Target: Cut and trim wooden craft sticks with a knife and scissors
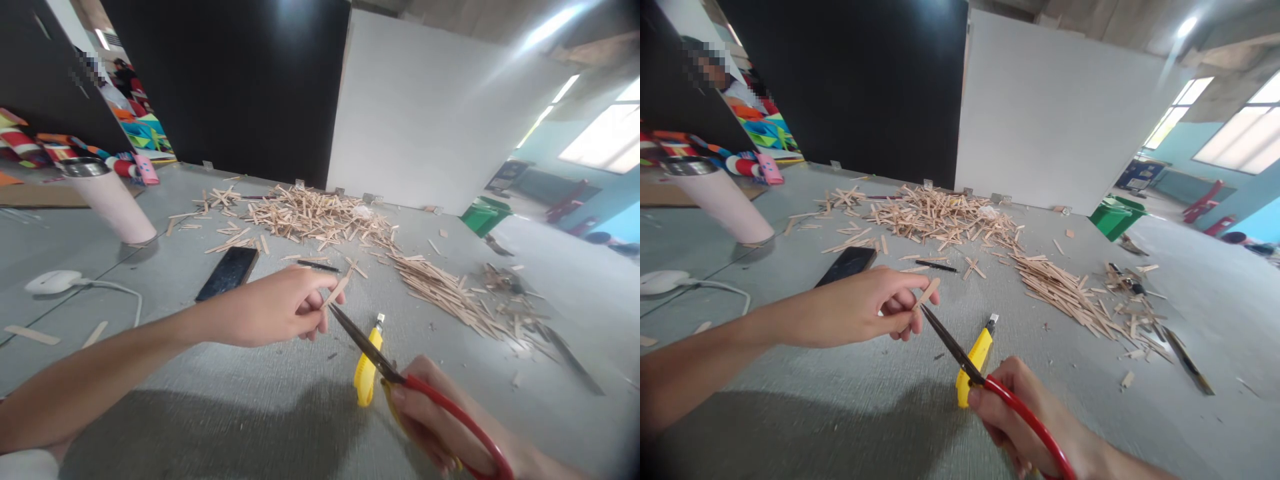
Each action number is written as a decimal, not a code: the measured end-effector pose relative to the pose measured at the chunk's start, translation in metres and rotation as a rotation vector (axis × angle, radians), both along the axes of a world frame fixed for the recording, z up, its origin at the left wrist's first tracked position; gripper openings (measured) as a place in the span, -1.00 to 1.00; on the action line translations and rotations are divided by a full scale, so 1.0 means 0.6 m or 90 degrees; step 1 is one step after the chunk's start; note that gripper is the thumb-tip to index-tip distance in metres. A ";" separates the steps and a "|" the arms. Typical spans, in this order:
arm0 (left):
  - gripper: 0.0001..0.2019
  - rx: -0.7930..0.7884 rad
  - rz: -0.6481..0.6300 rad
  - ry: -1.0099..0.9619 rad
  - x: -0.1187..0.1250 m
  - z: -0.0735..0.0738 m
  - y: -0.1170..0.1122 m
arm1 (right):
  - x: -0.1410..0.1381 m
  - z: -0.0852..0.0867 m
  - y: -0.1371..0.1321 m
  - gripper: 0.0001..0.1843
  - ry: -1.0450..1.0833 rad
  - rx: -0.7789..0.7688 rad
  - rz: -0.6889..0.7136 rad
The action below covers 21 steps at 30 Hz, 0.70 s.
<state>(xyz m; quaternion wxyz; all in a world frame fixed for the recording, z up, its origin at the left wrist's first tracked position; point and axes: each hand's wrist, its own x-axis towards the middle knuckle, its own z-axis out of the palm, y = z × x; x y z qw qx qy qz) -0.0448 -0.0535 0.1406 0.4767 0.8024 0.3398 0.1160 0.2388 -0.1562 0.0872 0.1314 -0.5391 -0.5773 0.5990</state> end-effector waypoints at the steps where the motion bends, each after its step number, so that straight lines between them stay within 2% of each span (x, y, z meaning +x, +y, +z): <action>1: -0.92 -0.001 0.000 0.003 0.000 0.000 0.000 | -0.001 0.001 0.001 -0.32 -0.006 -0.001 -0.005; 6: -0.96 0.002 -0.007 0.001 0.001 -0.001 -0.001 | -0.003 0.004 0.003 -0.33 -0.031 -0.003 0.004; 10: -0.97 0.004 -0.006 0.016 0.002 -0.003 -0.001 | -0.005 0.011 -0.001 -0.39 -0.051 0.000 -0.034; 16: -0.91 -0.013 -0.007 0.022 -0.001 -0.002 0.001 | -0.010 0.026 -0.005 -0.37 -0.075 0.004 -0.046; 18: -0.89 -0.003 -0.010 0.024 -0.003 -0.002 0.003 | -0.008 0.023 -0.003 -0.35 -0.065 0.010 -0.027; 21: -0.86 0.023 -0.021 0.012 -0.005 -0.003 0.008 | -0.001 0.004 0.002 -0.30 -0.026 0.004 0.017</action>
